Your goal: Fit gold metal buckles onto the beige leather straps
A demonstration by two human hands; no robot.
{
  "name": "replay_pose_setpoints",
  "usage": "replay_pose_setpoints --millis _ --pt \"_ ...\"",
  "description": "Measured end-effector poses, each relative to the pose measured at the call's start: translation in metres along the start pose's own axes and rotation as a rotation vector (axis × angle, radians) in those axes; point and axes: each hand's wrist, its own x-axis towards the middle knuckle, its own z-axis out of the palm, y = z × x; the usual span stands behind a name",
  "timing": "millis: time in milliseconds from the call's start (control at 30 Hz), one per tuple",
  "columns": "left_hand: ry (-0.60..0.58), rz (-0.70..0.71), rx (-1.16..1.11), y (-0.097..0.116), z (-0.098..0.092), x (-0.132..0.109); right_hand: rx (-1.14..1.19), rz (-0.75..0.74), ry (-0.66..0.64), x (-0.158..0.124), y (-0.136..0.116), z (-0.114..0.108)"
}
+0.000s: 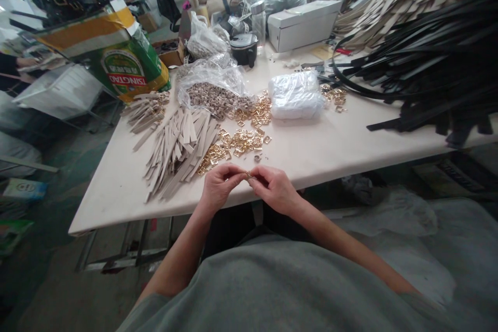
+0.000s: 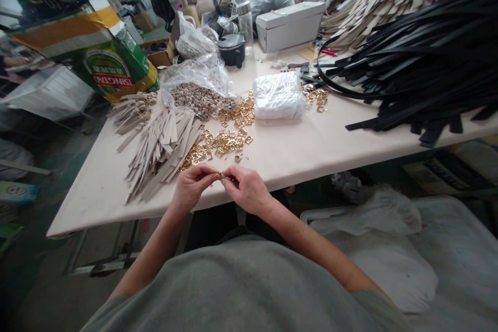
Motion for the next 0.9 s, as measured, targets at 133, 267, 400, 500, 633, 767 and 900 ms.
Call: replay_pose_setpoints --millis 133,267,400,500,633,767,900 --pt "0.041 -0.089 -0.211 -0.001 0.008 -0.001 0.043 0.017 0.032 0.002 0.000 0.005" --pt "0.044 -0.150 -0.320 -0.003 0.012 0.000 0.146 0.068 0.028 0.003 -0.002 0.007" --pt "0.071 -0.142 -0.333 -0.005 0.013 0.002 0.185 0.084 0.061 0.003 -0.005 0.010" --pt "0.048 -0.151 -0.323 -0.007 0.013 0.002 0.201 0.091 0.075 0.002 -0.005 0.011" --pt "-0.063 -0.217 -0.328 -0.010 0.011 0.001 0.194 0.081 0.021 0.000 -0.004 0.009" --pt "-0.118 -0.299 -0.399 -0.012 0.013 0.000 0.236 0.140 -0.126 -0.002 0.003 0.006" --pt "-0.122 -0.324 -0.369 -0.017 0.013 0.000 0.259 0.178 -0.242 -0.002 0.017 0.007"
